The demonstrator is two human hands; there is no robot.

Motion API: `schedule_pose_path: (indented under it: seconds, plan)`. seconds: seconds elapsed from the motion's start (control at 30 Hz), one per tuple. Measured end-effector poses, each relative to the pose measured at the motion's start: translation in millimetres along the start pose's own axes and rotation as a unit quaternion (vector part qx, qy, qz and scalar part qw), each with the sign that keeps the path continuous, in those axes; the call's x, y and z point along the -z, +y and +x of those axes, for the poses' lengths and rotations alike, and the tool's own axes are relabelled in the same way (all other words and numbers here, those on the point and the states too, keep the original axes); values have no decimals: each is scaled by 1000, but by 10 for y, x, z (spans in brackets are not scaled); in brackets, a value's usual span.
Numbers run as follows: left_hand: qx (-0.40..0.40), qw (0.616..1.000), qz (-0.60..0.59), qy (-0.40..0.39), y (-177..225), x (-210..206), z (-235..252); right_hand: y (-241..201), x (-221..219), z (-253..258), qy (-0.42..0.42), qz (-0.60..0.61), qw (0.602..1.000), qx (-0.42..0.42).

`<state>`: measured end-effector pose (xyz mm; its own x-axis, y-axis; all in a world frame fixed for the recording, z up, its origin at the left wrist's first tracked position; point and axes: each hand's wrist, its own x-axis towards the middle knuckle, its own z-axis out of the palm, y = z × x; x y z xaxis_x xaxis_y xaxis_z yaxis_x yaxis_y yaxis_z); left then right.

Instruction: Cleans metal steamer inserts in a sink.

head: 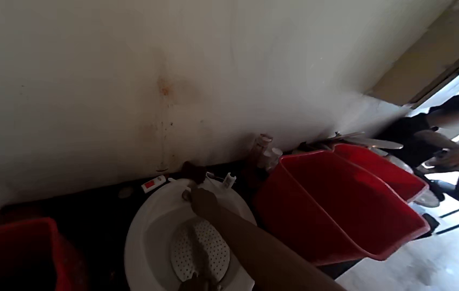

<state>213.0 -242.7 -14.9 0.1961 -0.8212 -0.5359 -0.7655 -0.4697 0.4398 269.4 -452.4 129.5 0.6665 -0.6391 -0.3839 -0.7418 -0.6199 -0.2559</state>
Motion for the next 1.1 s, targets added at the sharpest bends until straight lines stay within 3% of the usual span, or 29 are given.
schedule_pose_path:
  seconds: [0.13, 0.27, 0.3, 0.37, 0.43, 0.5, 0.6, 0.67, 0.73, 0.83, 0.9, 1.0, 1.1]
  plan:
    - [-13, 1000, 22, -14, -37, -74, 91, 103, 91, 141, -26, -4, 999, 18]
    - [40, 995, 3, -91, 266, 352, -98, 210, 220, 170, -40, 25, 998, 47]
    - [55, 995, -16, -82, 284, 361, -98, 272, 235, 146, -42, 51, 996, 52]
    - [45, 992, -100, 56, 63, 74, 70, 477, 180, 69, -34, 154, 987, 33]
    - [85, 953, -268, 113, 19, 124, 314, 731, 24, -42, -1, 266, 964, -19]
    - [124, 888, -414, 154, 66, 276, 652, 991, -195, -217, 14, 315, 947, -68]
    - [146, 796, -565, 160, 162, 596, 1223, 1355, -598, -525, -5, 324, 939, -117]
    - [158, 755, -613, 172, 191, 695, 1550, 1568, -845, -684, -56, 285, 952, -99]
    - [181, 763, -590, 191, 192, 711, 1728, 1681, -1017, -722, -97, 235, 963, -87]
    - [227, 830, -467, 205, 155, 746, 1733, 1554, -1048, -568, -166, 131, 975, -71]
    - [267, 853, -400, 204, 138, 800, 1615, 1397, -1093, -433, -155, 105, 982, -32]
    - [276, 839, -418, 215, 23, 765, 1490, 1235, -1148, -312, -117, 116, 986, -1]
    - [197, 789, -537, 226, -131, 629, 1455, 1219, -1197, -342, -120, 138, 983, -10]
